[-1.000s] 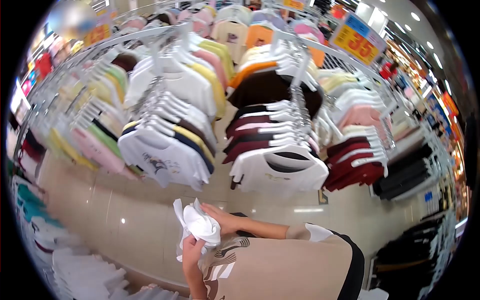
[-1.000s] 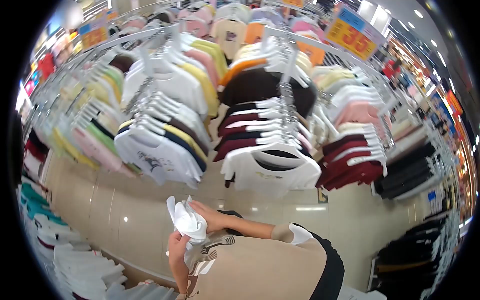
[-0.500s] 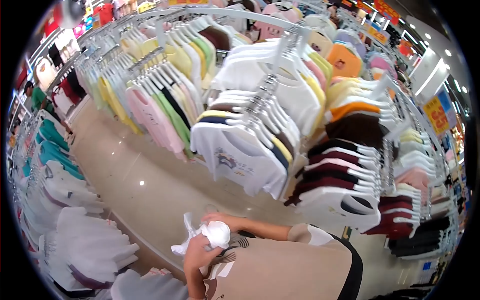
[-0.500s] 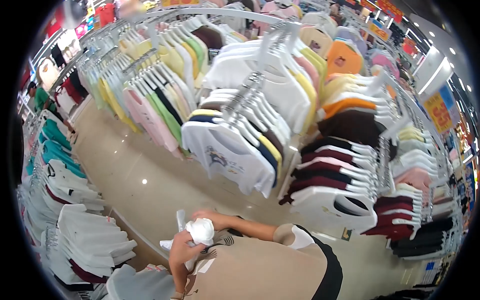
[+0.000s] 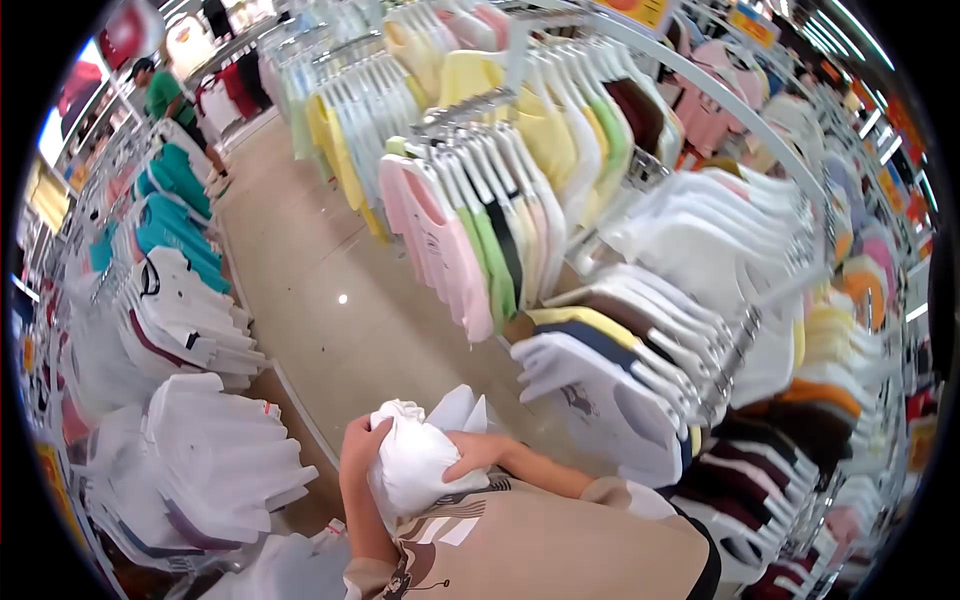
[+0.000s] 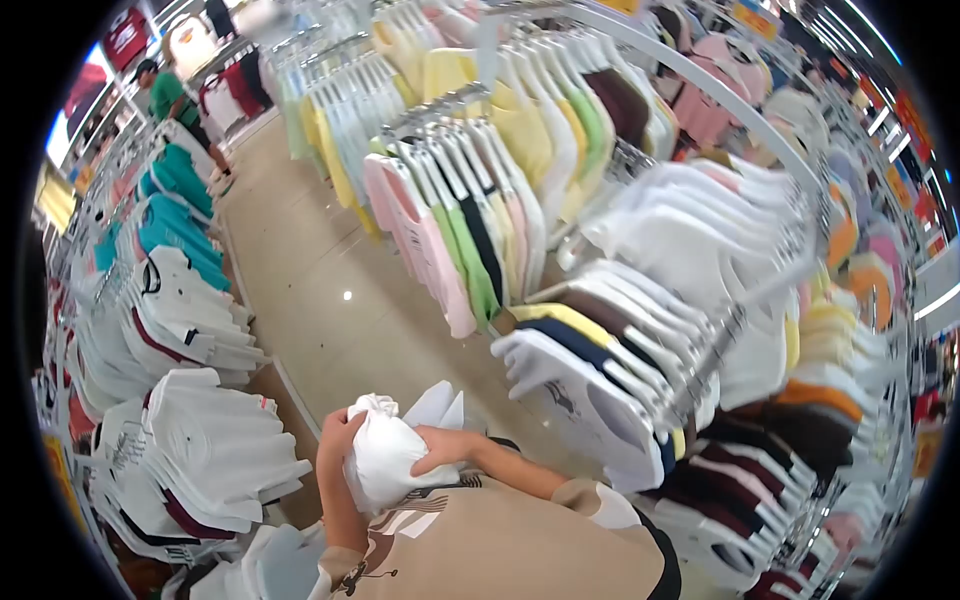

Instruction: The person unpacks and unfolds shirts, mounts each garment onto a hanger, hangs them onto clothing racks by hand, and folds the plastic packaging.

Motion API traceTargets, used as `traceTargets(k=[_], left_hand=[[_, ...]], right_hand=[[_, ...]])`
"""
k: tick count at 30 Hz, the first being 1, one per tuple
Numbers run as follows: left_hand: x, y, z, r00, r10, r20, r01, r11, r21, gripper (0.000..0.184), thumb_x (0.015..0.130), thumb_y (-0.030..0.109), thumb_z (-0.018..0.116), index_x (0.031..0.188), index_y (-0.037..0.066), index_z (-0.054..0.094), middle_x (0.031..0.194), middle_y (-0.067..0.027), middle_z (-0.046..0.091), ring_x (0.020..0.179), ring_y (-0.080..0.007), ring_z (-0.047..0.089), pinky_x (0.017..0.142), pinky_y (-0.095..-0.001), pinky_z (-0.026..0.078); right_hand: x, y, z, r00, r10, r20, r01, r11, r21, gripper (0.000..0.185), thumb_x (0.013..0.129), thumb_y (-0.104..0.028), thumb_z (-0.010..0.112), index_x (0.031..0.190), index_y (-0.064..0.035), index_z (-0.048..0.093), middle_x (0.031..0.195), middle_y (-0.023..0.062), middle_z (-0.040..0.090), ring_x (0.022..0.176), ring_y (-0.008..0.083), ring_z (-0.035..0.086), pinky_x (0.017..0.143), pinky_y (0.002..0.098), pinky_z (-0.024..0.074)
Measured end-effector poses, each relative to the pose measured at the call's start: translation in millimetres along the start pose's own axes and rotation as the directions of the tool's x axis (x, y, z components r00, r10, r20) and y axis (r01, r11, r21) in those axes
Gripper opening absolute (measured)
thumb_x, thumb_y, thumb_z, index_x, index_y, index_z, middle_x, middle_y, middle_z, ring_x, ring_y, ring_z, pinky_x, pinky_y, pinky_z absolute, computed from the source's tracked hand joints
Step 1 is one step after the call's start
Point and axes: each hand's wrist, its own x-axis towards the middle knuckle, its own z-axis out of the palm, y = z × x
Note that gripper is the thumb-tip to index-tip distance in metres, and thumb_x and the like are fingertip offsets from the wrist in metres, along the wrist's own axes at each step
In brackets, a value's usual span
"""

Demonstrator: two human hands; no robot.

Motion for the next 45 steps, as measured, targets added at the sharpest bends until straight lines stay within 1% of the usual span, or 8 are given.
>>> traceTargets(k=[4, 7, 13, 20, 26, 30, 34, 45], left_hand=[[19.1, -5.3, 1.1, 0.987, 0.160, -0.004, -0.160, 0.986, -0.039, 0.053, 0.079, 0.010, 0.068, 0.128, 0.005, 0.049, 0.126, -0.0097, 0.053, 0.110, -0.0175, 0.051, 0.090, -0.0321, 0.043], [43.8, -4.7, 2.5, 0.879, 0.211, 0.427, 0.029, 0.872, -0.489, 0.043, 0.085, 0.013, 0.063, 0.126, 0.003, 0.051, 0.118, -0.0069, 0.058, 0.106, -0.0177, 0.054, 0.092, -0.0300, 0.043], [108.9, 23.3, -27.3, 0.795, 0.073, 0.603, 0.207, 0.900, -0.383, 0.033, 0.087, 0.016, 0.061, 0.117, 0.003, 0.059, 0.110, -0.0068, 0.063, 0.099, -0.0149, 0.059, 0.085, -0.0291, 0.048], [206.7, 46.5, -107.8, 0.803, 0.023, 0.596, 0.482, 0.564, -0.671, 0.033, 0.092, 0.022, 0.049, 0.117, 0.002, 0.057, 0.107, -0.0100, 0.065, 0.094, -0.0194, 0.063, 0.082, -0.0323, 0.052], [247.9, 70.9, -182.4, 0.945, 0.095, 0.313, 0.251, 0.404, -0.880, 0.033, 0.094, 0.022, 0.047, 0.118, 0.001, 0.055, 0.110, -0.0114, 0.063, 0.096, -0.0199, 0.062, 0.083, -0.0324, 0.052], [298.5, 50.9, -216.2, 0.981, 0.192, 0.030, -0.068, 0.482, -0.874, 0.032, 0.093, 0.015, 0.048, 0.122, 0.000, 0.049, 0.113, -0.0119, 0.060, 0.099, -0.0182, 0.060, 0.086, -0.0309, 0.049], [306.0, 93.2, -245.9, 0.987, 0.159, -0.034, -0.106, 0.467, -0.878, 0.037, 0.090, 0.007, 0.050, 0.125, -0.001, 0.045, 0.113, -0.0115, 0.060, 0.100, -0.0170, 0.059, 0.087, -0.0294, 0.047], [410.0, 151.3, -285.8, 0.956, 0.279, 0.086, -0.157, 0.742, -0.652, 0.055, 0.087, 0.014, 0.056, 0.135, -0.002, 0.035, 0.108, -0.0029, 0.058, 0.086, -0.0071, 0.051, 0.074, -0.0233, 0.042]], right_hand=[[20.0, -8.6, -27.6, 0.999, 0.041, -0.016, -0.040, 0.999, 0.022, 0.058, 0.072, -0.016, 0.074, 0.122, 0.0000, 0.051, 0.114, 0.0074, 0.059, 0.104, 0.0153, 0.053, 0.093, 0.0309, 0.0414], [35.6, -20.8, -47.6, 0.999, 0.034, -0.037, -0.034, 0.999, 0.010, 0.065, 0.071, -0.015, 0.076, 0.127, -0.0002, 0.048, 0.118, 0.0070, 0.057, 0.108, 0.0148, 0.052, 0.095, 0.0313, 0.0410], [94.3, -55.3, -84.6, 0.977, 0.057, -0.203, -0.059, 0.998, -0.002, 0.063, 0.070, -0.015, 0.075, 0.125, 0.0005, 0.049, 0.116, 0.0081, 0.058, 0.107, 0.0159, 0.052, 0.095, 0.0310, 0.0403], [209.5, -127.7, -118.8, 0.797, -0.054, -0.602, -0.161, 0.941, -0.298, 0.053, 0.071, -0.020, 0.077, 0.115, -0.0011, 0.053, 0.106, 0.0054, 0.057, 0.101, 0.0150, 0.052, 0.090, 0.0306, 0.0420], [297.0, -104.4, -152.2, 0.585, -0.414, -0.698, -0.479, 0.518, -0.709, 0.053, 0.078, -0.031, 0.072, 0.114, 0.0004, 0.050, 0.102, 0.0163, 0.057, 0.097, 0.0279, 0.055, 0.088, 0.0357, 0.0429], [346.3, -117.7, -164.0, 0.530, -0.299, -0.793, -0.450, 0.694, -0.562, 0.055, 0.081, -0.036, 0.068, 0.115, 0.0023, 0.049, 0.111, 0.0161, 0.056, 0.104, 0.0260, 0.055, 0.089, 0.0349, 0.0437], [383.6, -94.4, -214.6, 0.778, 0.019, -0.628, -0.138, 0.980, -0.141, 0.053, 0.088, -0.029, 0.062, 0.127, 0.0024, 0.043, 0.123, 0.0114, 0.053, 0.113, 0.0187, 0.050, 0.097, 0.0324, 0.0395], [501.8, -106.0, -315.2, 0.961, 0.046, -0.272, 0.171, 0.673, 0.720, 0.074, 0.077, -0.026, 0.063, 0.137, 0.0026, 0.032, 0.135, 0.0175, 0.045, 0.123, 0.0307, 0.047, 0.107, 0.0411, 0.0356]])
